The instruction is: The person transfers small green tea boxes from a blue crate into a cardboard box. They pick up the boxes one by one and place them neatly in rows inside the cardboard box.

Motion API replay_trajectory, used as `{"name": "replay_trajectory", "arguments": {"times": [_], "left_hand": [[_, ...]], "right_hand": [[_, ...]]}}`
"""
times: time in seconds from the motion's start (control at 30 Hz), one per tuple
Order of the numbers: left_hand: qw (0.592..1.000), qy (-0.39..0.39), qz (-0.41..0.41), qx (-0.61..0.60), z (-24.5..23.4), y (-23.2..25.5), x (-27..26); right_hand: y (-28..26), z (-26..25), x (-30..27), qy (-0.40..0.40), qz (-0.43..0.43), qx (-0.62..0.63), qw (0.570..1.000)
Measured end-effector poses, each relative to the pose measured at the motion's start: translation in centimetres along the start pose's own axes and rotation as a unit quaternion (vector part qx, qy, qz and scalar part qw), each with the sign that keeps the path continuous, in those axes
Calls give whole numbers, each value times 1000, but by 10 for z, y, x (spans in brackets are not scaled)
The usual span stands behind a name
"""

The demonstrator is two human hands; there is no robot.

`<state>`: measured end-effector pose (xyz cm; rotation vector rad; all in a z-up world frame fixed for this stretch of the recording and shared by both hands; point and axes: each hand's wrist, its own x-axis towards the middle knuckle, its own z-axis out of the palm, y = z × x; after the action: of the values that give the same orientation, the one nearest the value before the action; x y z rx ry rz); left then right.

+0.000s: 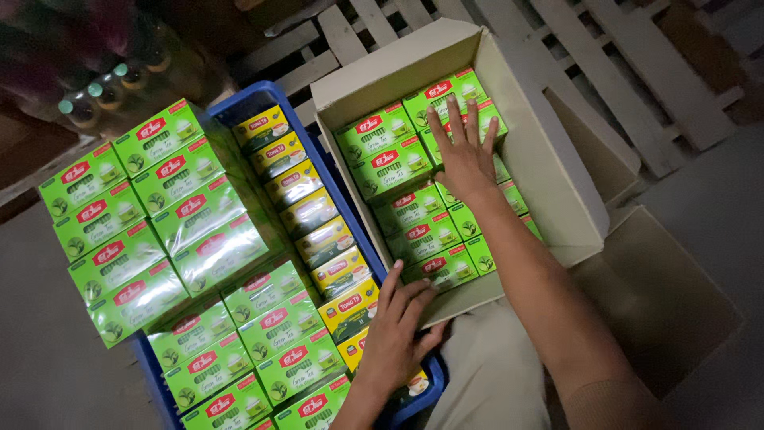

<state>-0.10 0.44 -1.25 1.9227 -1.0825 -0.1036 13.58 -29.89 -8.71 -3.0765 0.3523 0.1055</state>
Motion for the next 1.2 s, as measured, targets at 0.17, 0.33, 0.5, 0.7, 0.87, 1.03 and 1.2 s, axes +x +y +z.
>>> {"name": "replay_trajectory", "arguments": {"times": [0.17, 0.33, 0.5, 0.7, 0.87, 1.03, 1.2], "left_hand": [[1000, 12, 20, 8, -3, 1, 6], [1000, 10, 16, 0, -1, 1, 5], [1000, 17, 16, 15, 2, 0, 4], [1000, 16, 18, 9, -1, 2, 5], [1000, 16, 22, 3, -1, 1, 3], [1000, 4, 10, -5, 0, -3, -2], [1000, 7, 17, -16, 1, -7, -3]], "right_hand": [[-2, 5, 4, 8, -15, 20, 1000], [-4, 9, 4, 4, -14, 10, 1000], [-9, 7, 4, 24, -30, -30, 999], [-3, 14, 4, 47, -38, -10, 998], [-8, 10, 4, 45, -21, -34, 998], [-11, -8, 1, 15, 11, -65, 998], [4, -9, 2, 16, 15, -7, 1000]]}}
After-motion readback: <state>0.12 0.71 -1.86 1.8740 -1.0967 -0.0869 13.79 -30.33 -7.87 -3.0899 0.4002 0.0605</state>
